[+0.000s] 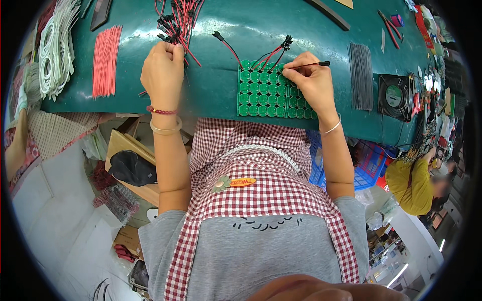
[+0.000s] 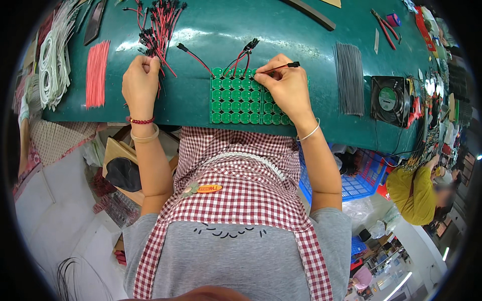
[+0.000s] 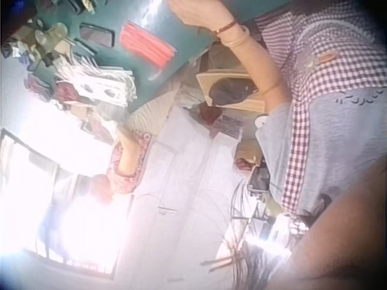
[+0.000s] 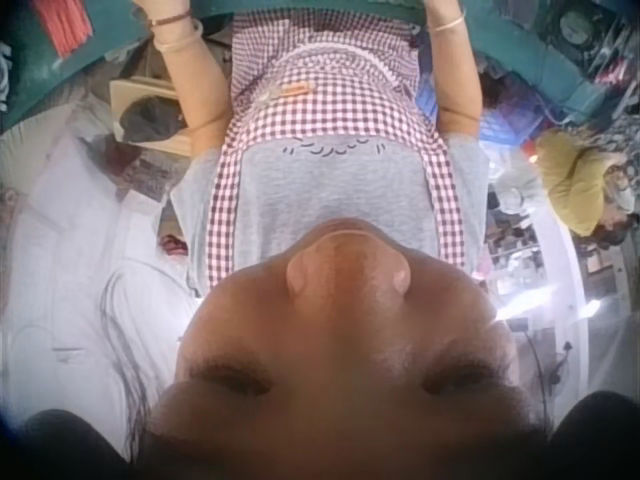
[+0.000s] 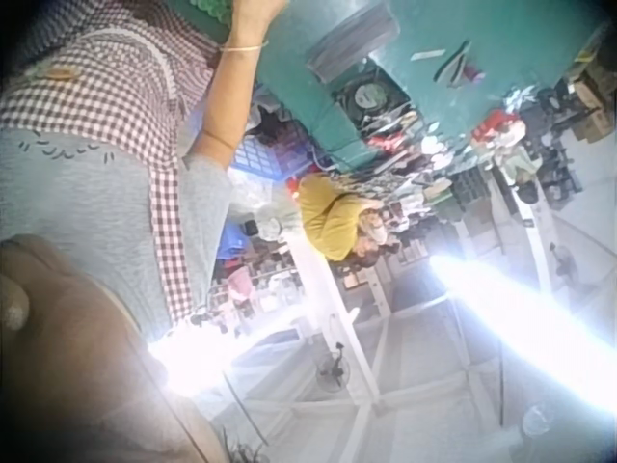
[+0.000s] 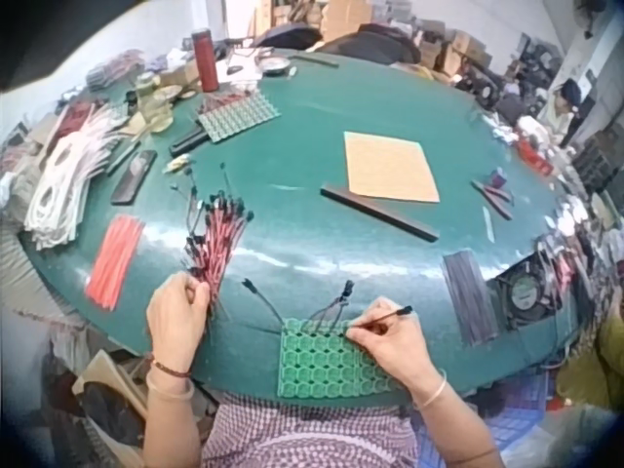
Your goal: The person connects wire harnesses to a circuit board and then inserts red and black wire strips into the board connectors by hand.
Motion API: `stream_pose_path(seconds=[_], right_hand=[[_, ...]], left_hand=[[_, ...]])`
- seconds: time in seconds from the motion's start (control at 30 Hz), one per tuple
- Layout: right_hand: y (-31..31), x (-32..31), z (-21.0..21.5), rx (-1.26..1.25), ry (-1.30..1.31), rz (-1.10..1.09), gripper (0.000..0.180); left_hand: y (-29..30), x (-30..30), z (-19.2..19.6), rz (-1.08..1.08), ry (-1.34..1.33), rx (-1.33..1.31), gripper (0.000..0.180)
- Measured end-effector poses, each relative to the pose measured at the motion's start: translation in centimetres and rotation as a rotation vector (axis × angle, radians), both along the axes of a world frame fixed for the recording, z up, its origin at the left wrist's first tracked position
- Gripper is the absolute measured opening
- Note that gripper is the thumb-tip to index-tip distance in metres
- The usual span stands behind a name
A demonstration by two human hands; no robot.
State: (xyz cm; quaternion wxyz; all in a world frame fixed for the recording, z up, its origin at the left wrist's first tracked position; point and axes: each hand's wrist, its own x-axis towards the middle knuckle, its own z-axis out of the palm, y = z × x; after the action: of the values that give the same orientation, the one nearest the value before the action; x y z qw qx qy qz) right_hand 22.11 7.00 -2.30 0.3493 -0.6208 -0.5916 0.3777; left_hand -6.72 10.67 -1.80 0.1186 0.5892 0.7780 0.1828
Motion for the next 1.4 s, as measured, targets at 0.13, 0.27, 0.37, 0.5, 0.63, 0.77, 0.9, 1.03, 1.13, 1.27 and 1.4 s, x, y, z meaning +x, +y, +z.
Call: stream_pose_path(seconds=[0.13,0.27,0.37,0.5,0.63,0.77,0.9,1.03,1.13,1.27,1.4], right_hand=[[0.1,-0.1,0.6,-0.044,-0.015,0.024,0.009],[0.5,-0.1,1.1,-0.062,-0.101,0.091,0.007],[0.8,-0.3,1.5,-0.044,-0.181,0.121,0.008],[0.9,-0.5,1.6,-0.060,-0.189,0.109,0.012],[1.0,-0.9,2.7,-0.076,-0.290,0.119,0.012],[1.2,-1.3,2.8,-0.067,-0.336,0.134,0.012],[1.3,-1.4,2.9,-0.075,-0.352,0.144,0.012],[0.8,-1.4,2.5,-0.012,-0.427,0.175,0.013],[0.5,-1.6,2.3,-0.017,-0.434,0.166,0.014],[0.5,-1.7,2.3,-0.063,-0.436,0.106,0.019],[-0.2,-0.6,3.8,-0.066,-0.443,0.083,0.022]], left_hand=[[-0.5,0.7,0.3,0.001,-0.053,0.087,0.028],[-0.8,0.9,-0.4,-0.110,0.082,0.163,0.030],[-0.9,0.8,-0.3,-0.112,0.095,0.122,0.031],[-1.2,1.0,-0.6,-0.115,0.084,0.153,0.030],[-1.5,0.9,-0.5,-0.120,0.083,0.131,0.030],[-1.7,0.9,-0.6,-0.148,0.125,0.174,0.031],[-1.9,0.9,-0.4,-0.136,0.124,0.150,0.032],[-2.2,1.0,-0.2,-0.135,0.124,0.162,0.031],[-2.4,0.8,0.0,-0.144,0.125,0.148,0.032],[-2.3,0.7,0.0,-0.179,0.170,0.134,0.031],[-1.7,0.5,-0.2,-0.170,0.250,0.061,0.027]])
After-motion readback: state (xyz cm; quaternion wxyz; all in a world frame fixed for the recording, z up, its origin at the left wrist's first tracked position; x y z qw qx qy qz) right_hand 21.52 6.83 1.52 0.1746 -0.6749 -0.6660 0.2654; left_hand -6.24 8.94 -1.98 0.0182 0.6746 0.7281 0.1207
